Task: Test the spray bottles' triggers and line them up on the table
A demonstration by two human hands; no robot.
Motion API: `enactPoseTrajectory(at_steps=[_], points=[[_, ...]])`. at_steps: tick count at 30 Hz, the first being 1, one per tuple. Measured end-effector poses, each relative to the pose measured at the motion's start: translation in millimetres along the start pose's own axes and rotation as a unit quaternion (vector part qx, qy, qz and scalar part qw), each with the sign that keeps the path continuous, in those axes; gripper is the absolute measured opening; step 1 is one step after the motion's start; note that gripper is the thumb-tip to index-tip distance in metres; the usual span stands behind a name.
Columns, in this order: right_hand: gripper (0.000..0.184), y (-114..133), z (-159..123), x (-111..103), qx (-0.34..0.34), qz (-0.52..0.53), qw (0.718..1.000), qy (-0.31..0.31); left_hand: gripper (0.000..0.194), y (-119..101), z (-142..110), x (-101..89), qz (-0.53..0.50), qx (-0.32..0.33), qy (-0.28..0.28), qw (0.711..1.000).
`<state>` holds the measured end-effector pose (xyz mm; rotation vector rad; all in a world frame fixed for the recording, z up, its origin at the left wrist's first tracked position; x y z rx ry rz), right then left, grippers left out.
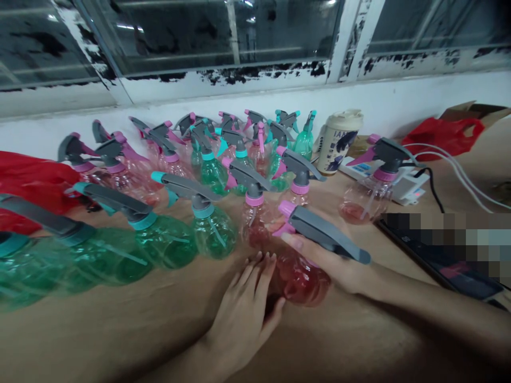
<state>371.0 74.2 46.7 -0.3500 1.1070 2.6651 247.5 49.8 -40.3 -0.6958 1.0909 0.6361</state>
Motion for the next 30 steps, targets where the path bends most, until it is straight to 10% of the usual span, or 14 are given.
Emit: enactPoseTrajectory(at_steps=[30], points=[[0.019,-8.9,-7.6,5.6,0.037,0.020,0.998,0.046,0.030,-0.3,0.9,-1.2,-0.008,-0.001,0.019,1.000]])
Point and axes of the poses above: each hand's wrist, its own z-axis towards the middle knuckle, its own x-axis out of the palm, y = z × x, the point moved 9 cm from there along z, towards the middle knuckle, and after that the axes turned 15 degrees about -x, right-handed, at the moved point
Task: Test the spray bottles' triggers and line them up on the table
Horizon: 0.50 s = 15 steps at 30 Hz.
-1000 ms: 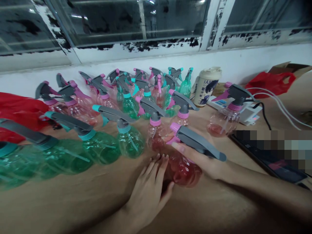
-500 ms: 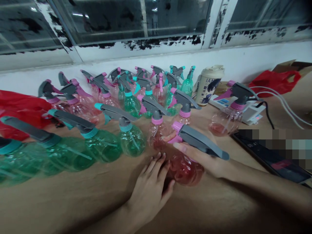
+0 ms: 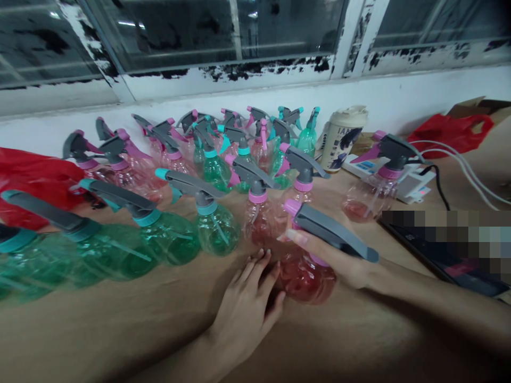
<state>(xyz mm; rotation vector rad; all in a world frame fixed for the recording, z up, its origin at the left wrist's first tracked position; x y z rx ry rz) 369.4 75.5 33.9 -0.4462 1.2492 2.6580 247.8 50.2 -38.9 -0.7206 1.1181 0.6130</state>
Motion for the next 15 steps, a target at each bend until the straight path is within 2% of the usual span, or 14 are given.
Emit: enactPoseTrajectory(at_steps=[5,9,15], points=[[0.020,-6.4,-4.6,-1.9,0.018,-0.007,1.000,-0.008,0.030,0.2,0.2,-0.9,-0.002,0.000,-0.003,1.000],[0.024,2.2,-0.1,-2.2,0.014,-0.016,1.000,0.004,0.029,0.1,0.3,0.7,-0.004,0.002,0.007,1.000],[0.017,11.1,5.2,0.9,0.008,0.041,0.999,-0.001,0.029,-0.2,0.9,-0.2,-0.004,-0.001,0.009,1.000]])
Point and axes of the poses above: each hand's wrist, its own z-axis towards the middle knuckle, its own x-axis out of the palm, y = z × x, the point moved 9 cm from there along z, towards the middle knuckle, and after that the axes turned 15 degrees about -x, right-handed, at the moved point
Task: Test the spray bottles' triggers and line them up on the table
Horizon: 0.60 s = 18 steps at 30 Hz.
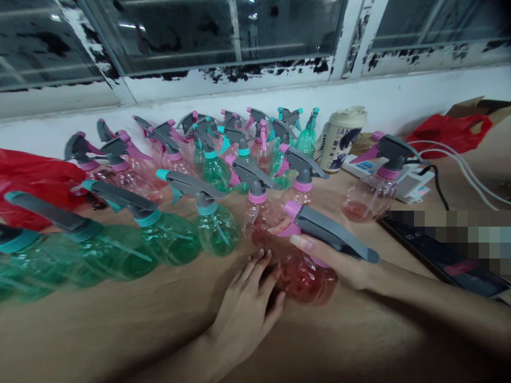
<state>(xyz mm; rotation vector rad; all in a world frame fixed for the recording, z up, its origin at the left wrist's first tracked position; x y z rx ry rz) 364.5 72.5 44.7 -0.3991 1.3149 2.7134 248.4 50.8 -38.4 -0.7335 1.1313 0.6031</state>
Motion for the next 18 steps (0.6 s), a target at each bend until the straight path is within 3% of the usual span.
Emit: enactPoseTrajectory(at_steps=[12,18], points=[[0.012,6.4,0.9,-1.5,-0.031,-0.014,0.999,-0.010,0.031,-0.7,-0.3,2.0,0.013,0.004,0.013,1.000],[0.018,-4.8,-3.5,6.3,0.022,0.033,0.999,0.018,0.032,-0.2,-1.3,1.9,0.011,0.005,0.004,1.000]])
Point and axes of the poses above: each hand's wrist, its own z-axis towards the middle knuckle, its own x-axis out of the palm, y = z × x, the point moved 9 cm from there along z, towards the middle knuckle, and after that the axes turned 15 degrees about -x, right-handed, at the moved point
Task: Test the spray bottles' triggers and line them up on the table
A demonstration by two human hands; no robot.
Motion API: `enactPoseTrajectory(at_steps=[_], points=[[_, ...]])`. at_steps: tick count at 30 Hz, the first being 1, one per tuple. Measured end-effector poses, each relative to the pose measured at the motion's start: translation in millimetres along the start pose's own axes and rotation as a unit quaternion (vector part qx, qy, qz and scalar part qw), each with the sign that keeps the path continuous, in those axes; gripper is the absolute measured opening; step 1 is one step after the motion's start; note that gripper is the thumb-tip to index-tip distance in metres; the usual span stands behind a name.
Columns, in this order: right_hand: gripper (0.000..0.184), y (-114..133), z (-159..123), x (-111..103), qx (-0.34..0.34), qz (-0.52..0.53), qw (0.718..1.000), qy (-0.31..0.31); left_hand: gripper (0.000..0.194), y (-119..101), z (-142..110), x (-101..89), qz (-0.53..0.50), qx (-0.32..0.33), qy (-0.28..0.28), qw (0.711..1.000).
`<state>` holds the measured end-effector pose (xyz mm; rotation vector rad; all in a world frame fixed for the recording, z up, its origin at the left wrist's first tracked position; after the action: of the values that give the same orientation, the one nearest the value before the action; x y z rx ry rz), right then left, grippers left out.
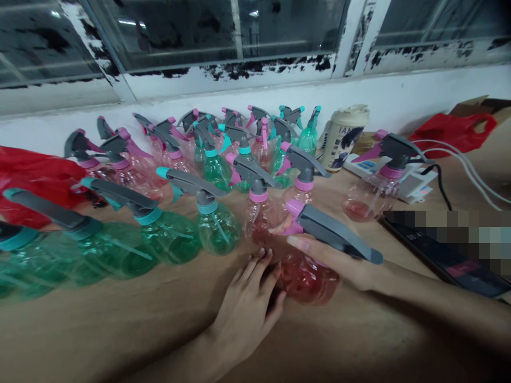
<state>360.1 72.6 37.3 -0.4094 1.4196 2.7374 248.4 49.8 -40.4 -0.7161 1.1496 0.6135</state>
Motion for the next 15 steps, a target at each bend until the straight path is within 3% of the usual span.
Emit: enactPoseTrajectory(at_steps=[5,15], points=[[0.019,-4.4,-1.1,-3.6,0.018,-0.057,0.998,0.006,0.031,-0.1,0.8,0.6,0.002,-0.002,0.010,1.000],[0.025,-3.2,-1.9,-9.5,-0.020,-0.087,0.996,-0.028,0.032,0.3,0.0,1.7,-0.004,0.001,0.004,1.000]])
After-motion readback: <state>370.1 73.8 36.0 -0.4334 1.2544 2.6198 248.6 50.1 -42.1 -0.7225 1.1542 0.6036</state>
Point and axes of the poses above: each hand's wrist, its own z-axis towards the middle knuckle, its own x-axis out of the palm, y = z × x, the point moved 9 cm from there along z, towards the middle knuckle, and after that the axes turned 15 degrees about -x, right-handed, at the moved point
